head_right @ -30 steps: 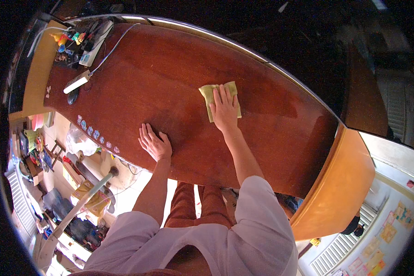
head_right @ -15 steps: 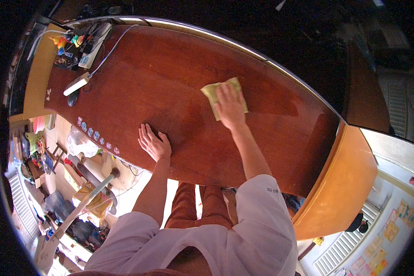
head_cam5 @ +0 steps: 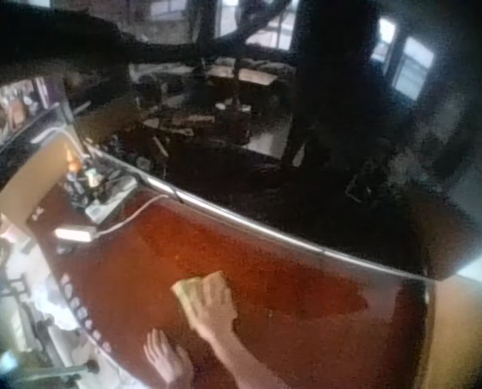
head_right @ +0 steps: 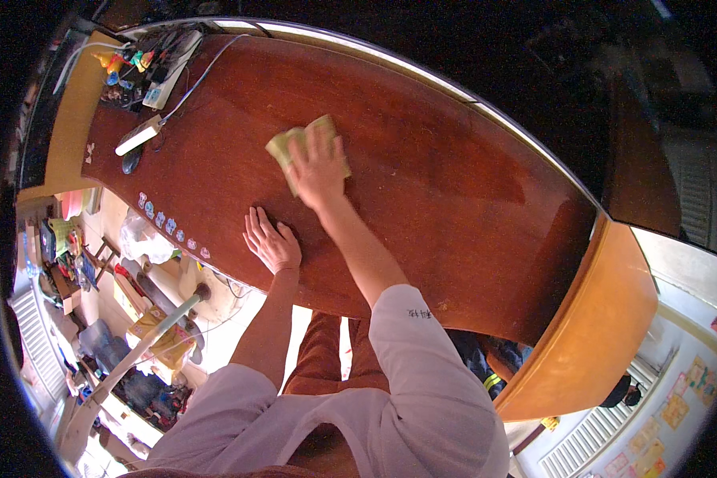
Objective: The person wipes a dark wooden table with a green cloth, then moves to a light wooden table and continues wiping its surface. The person uses the cloth to clean both tables in a repetitive motion.
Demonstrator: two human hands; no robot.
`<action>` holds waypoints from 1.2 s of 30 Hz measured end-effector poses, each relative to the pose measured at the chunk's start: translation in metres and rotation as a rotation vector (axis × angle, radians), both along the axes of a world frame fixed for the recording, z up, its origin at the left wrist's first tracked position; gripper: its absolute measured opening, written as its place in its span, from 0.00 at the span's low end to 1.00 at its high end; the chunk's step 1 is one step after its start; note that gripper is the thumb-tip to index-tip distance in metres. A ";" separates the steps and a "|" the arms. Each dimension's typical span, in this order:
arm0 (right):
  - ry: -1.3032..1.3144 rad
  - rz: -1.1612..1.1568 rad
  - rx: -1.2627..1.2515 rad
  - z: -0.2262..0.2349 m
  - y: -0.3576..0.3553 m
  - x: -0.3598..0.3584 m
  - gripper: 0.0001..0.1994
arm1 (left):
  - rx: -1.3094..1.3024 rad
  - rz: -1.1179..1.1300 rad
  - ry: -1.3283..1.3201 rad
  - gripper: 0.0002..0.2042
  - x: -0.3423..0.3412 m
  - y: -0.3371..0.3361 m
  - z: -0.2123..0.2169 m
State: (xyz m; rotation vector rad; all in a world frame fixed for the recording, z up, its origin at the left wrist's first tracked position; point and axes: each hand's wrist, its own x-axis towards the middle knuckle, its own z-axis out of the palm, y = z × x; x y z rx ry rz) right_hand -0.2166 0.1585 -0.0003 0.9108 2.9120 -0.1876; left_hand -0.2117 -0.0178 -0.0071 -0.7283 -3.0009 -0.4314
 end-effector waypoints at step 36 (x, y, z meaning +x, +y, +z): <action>0.176 -0.030 0.037 0.002 -0.010 0.095 0.27 | 0.062 0.023 0.006 0.27 0.001 -0.001 -0.005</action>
